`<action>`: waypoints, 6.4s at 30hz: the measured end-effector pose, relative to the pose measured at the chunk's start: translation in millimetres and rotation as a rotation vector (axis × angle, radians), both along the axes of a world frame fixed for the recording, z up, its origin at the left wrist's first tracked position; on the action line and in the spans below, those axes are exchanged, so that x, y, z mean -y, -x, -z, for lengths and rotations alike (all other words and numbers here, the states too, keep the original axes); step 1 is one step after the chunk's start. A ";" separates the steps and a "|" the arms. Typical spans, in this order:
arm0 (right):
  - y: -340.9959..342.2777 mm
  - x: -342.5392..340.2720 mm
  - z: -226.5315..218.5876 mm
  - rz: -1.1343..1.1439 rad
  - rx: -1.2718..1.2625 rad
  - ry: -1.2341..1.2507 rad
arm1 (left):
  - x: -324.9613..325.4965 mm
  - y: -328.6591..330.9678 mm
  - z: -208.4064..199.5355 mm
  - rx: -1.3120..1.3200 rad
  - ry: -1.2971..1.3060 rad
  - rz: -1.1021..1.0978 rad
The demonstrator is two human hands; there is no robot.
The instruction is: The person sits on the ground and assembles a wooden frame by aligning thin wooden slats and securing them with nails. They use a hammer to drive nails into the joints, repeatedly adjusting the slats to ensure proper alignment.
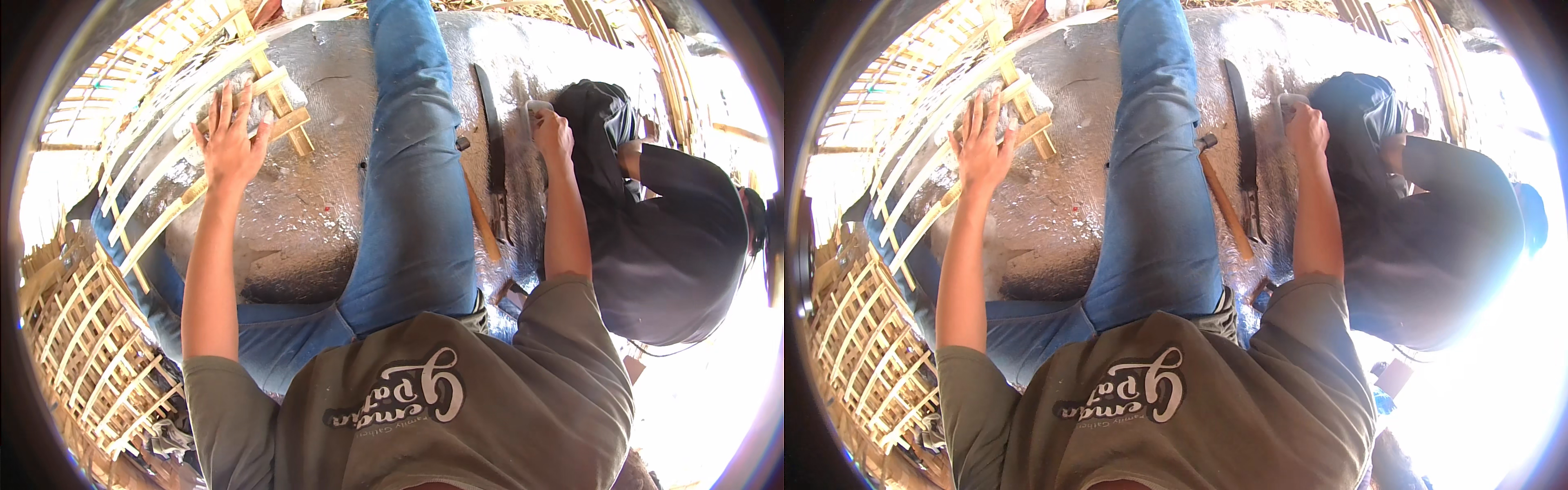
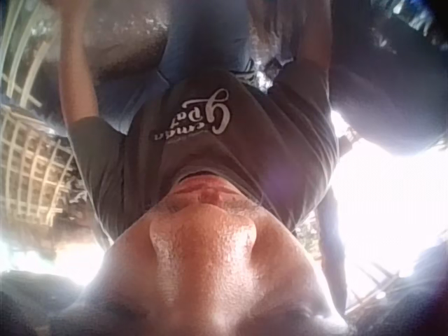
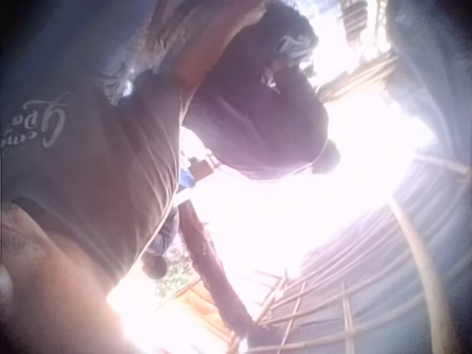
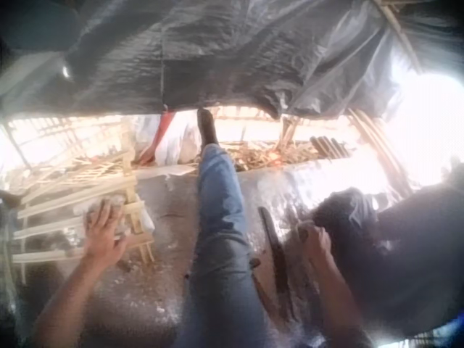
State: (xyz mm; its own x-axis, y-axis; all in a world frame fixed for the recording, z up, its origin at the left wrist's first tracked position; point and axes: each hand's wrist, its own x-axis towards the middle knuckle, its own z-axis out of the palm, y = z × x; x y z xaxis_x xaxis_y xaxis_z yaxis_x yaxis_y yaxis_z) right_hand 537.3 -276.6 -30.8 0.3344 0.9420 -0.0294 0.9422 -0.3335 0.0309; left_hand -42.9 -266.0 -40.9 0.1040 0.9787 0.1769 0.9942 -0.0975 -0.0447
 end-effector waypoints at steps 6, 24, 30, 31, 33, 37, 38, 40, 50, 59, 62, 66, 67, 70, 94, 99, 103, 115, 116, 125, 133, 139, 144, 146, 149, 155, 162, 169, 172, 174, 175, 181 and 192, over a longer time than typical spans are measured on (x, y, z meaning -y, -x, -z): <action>17.0 -0.9 -15.6 -0.025 -0.024 0.002 | 1.0 2.4 0.5 -0.010 -0.017 0.005; -1.8 -20.4 8.7 -0.009 0.152 0.129 | 0.7 -2.2 -1.5 0.047 -0.044 0.032; 5.0 -19.3 1.0 -0.045 0.063 0.096 | 1.8 1.4 2.2 0.045 -0.066 0.038; 1.1 -19.3 2.5 -0.049 0.070 0.114 | 0.5 0.5 2.5 0.043 -0.061 0.034; -9.9 -23.7 8.0 -0.056 0.082 0.150 | -1.1 -1.4 2.8 0.039 -0.051 0.028; -9.0 -30.6 6.9 -0.016 0.021 0.159 | 0.7 -3.4 -2.5 0.041 -0.026 0.011; -6.0 -28.8 4.8 -0.015 -0.002 0.155 | 1.2 -4.2 -3.5 0.040 -0.025 0.008; -3.9 -28.4 4.5 -0.024 0.005 0.158 | 1.5 -3.3 -3.1 0.029 -0.031 0.009; -2.6 -27.0 7.1 -0.055 0.195 0.229 | 0.9 -0.4 3.8 0.030 -0.066 0.024; 24.5 -11.3 -32.6 0.008 0.081 0.157 | 0.0 1.3 5.0 -0.008 -0.042 0.007; -15.6 -17.9 -6.0 0.083 0.066 0.150 | -0.9 -3.6 3.0 0.020 -0.059 0.020; -14.1 -15.4 -8.9 0.097 -0.018 0.087 | 1.3 -2.2 2.0 0.019 -0.059 0.006; -17.0 -14.5 -10.2 0.099 -0.046 0.068 | 1.0 -2.0 2.7 0.019 -0.063 0.008; -28.2 -9.8 -14.6 0.080 -0.173 -0.024 | 0.6 -1.8 4.2 0.013 -0.065 0.011; 89.3 -3.9 -68.0 0.182 -1.653 -0.174 | 0.9 -16.4 -24.8 -0.087 0.227 -0.083; 140.1 -24.3 -81.1 0.066 -1.615 -0.124 | 8.2 -10.3 -22.1 0.027 0.142 -0.068; 171.6 -46.7 -75.6 -0.044 -1.524 -0.162 | 6.1 -11.5 -18.7 0.048 0.166 -0.071; 326.9 -108.0 -63.0 -0.783 -1.051 -0.358 | 6.7 -13.7 -24.9 0.136 0.119 -0.044; 339.5 -112.1 -56.8 -0.832 -1.008 -0.376 | 6.9 -13.0 -24.1 0.128 0.125 -0.045; 390.7 -120.3 -24.0 -0.865 -0.949 -0.417 | 6.9 -13.6 -20.6 0.111 0.116 -0.046; 393.0 -106.3 -5.4 -0.699 -0.974 -0.545 | 4.1 -18.4 -20.8 0.087 0.073 -0.031; 406.0 -98.0 -6.4 -0.757 -0.896 -0.677 | 9.0 -12.8 -17.8 0.152 0.027 -0.056; 403.6 -96.8 -5.8 -0.760 -0.882 -0.668 | 9.4 -13.0 -18.7 0.150 0.030 -0.052; 402.9 -97.2 -6.0 -0.735 -0.907 -0.659 | 9.0 -14.4 -20.8 0.146 0.052 -0.054; 400.3 -100.1 -5.6 -0.707 -0.940 -0.656 | 6.7 -16.2 -19.5 0.123 0.025 -0.041; 396.0 -102.4 -6.8 -0.797 -0.917 -0.612 | 8.1 -14.4 -18.8 0.112 0.014 -0.058; 396.4 -99.6 -13.4 -0.899 -0.843 -0.617 | 8.0 -14.0 -16.6 0.111 -0.010 -0.054; 402.2 -96.3 -16.6 -1.045 -0.744 -0.642 | 8.4 -13.2 -18.4 0.074 -0.012 -0.042; 403.8 -91.3 -13.6 -0.990 -0.827 -0.600 | 8.3 -12.2 -16.7 0.078 -0.030 -0.036; 405.2 -91.0 -13.1 -0.945 -0.879 -0.589 | 8.5 -11.9 -16.0 0.077 -0.032 -0.036; 404.7 -91.0 -12.6 -0.920 -0.903 -0.584 | 8.6 -12.6 -17.4 0.077 -0.025 -0.039; 403.6 -91.8 -7.5 -0.873 -0.954 -0.575 | 8.6 -13.2 -20.3 0.073 -0.007 -0.046; 402.0 -94.2 -9.9 -0.861 -0.951 -0.545 | 8.1 -13.8 -20.1 0.072 0.007 -0.054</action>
